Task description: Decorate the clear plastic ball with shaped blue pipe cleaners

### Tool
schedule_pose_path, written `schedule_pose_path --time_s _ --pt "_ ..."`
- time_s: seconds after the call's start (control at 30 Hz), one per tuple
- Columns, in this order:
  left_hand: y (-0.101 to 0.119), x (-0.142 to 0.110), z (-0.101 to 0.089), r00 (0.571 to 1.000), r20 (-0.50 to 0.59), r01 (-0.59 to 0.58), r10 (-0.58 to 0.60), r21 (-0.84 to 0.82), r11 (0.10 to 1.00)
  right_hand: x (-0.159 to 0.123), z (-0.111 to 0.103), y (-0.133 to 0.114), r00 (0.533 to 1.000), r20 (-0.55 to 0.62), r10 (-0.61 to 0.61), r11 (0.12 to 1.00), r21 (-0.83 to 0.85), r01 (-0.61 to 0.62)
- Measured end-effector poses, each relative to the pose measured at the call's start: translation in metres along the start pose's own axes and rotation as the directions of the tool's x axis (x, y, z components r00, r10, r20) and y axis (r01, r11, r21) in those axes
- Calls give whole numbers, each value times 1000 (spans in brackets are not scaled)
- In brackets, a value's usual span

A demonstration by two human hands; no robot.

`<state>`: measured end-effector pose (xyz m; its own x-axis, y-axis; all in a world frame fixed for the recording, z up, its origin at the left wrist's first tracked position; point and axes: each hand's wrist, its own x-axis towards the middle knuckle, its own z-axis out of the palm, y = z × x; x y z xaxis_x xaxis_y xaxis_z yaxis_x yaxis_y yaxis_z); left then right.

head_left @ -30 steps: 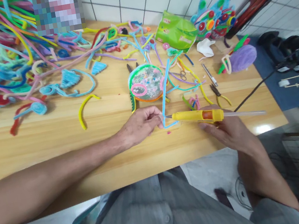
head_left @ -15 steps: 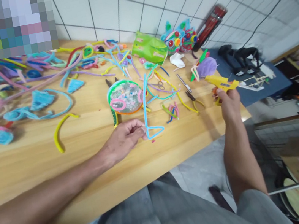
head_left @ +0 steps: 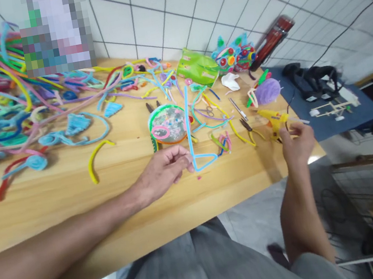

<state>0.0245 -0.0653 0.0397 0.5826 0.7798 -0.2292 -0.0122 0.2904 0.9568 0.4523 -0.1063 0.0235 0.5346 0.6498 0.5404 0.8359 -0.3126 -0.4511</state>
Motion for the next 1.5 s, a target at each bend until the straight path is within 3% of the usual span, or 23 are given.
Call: schedule_pose_path --time_s 0.07,0.1,0.13,0.23,0.33,0.47,0.93,1.5 --pt "2 0 0 1000 -4 5 -5 -22 1000 -23 -14 -36 998 43 -41 989 143 35" --pt "4 -1 0 1000 -5 3 -3 -26 1000 -34 -20 -58 983 152 -100 961 269 56" --pt "5 -1 0 1000 -5 -2 1 -28 1000 -44 -24 -82 949 261 -179 922 380 70" --pt "9 -3 -1 1000 -3 -31 31 -26 999 -65 -27 -154 766 472 -436 823 555 126" --pt "12 -4 -2 997 1 -77 77 -11 997 -72 -19 -200 638 503 -583 752 631 190" --pt "12 -4 -6 993 -6 -117 117 52 992 -70 -6 -222 571 486 -662 711 648 273" --pt "14 -6 -12 975 -1 -213 224 303 929 -71 5 -232 584 486 -651 712 658 245" --pt "12 -3 -12 986 -26 -157 166 205 966 -79 9 -228 640 471 -607 744 620 249"
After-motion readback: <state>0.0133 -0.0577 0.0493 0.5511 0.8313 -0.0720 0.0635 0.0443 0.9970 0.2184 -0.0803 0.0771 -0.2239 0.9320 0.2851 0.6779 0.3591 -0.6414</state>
